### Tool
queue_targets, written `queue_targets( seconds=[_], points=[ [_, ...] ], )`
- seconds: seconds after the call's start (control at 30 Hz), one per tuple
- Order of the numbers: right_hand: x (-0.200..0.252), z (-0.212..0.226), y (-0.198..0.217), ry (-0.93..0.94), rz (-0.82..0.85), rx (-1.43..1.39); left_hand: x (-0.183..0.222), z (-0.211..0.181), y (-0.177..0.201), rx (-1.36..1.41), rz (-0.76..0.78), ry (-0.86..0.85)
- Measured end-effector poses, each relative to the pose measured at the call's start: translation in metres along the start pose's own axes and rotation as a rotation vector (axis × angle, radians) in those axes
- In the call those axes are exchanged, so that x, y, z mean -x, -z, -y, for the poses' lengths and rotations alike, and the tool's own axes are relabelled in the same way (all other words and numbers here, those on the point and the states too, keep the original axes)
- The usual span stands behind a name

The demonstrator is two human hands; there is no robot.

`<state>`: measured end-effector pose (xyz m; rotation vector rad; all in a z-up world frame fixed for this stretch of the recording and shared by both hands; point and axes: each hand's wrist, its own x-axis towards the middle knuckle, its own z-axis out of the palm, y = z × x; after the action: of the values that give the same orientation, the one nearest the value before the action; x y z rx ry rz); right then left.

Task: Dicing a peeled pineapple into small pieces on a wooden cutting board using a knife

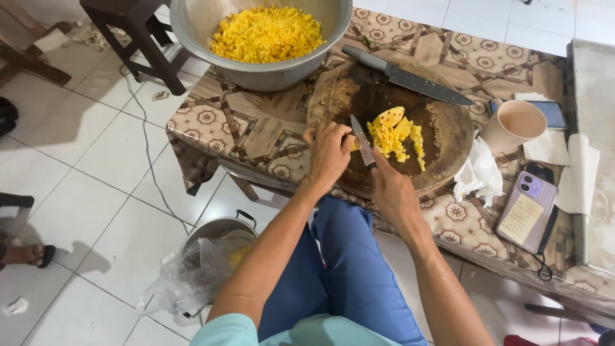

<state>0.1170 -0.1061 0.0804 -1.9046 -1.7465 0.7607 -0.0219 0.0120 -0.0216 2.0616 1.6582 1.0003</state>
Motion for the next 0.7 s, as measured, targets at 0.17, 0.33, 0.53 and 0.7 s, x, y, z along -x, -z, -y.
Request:
queue_targets(
  seconds=[0.17, 0.33, 0.53, 0.7],
  points=[
    [0.008, -0.004, 0.016, -0.008, -0.031, 0.008, 0.011, -0.021, -0.009, -0.223, -0.083, -0.055],
    [0.014, -0.012, 0.025, -0.021, -0.083, 0.01, 0.006, -0.044, -0.006, -0.267, 0.011, -0.052],
    [0.023, -0.024, 0.014, -0.005, -0.11, 0.167, -0.005, -0.02, -0.005, -0.14, 0.179, -0.127],
    [0.024, -0.026, 0.002, 0.049, -0.115, 0.294, -0.001, -0.02, 0.02, -0.214, 0.232, -0.119]
  ],
)
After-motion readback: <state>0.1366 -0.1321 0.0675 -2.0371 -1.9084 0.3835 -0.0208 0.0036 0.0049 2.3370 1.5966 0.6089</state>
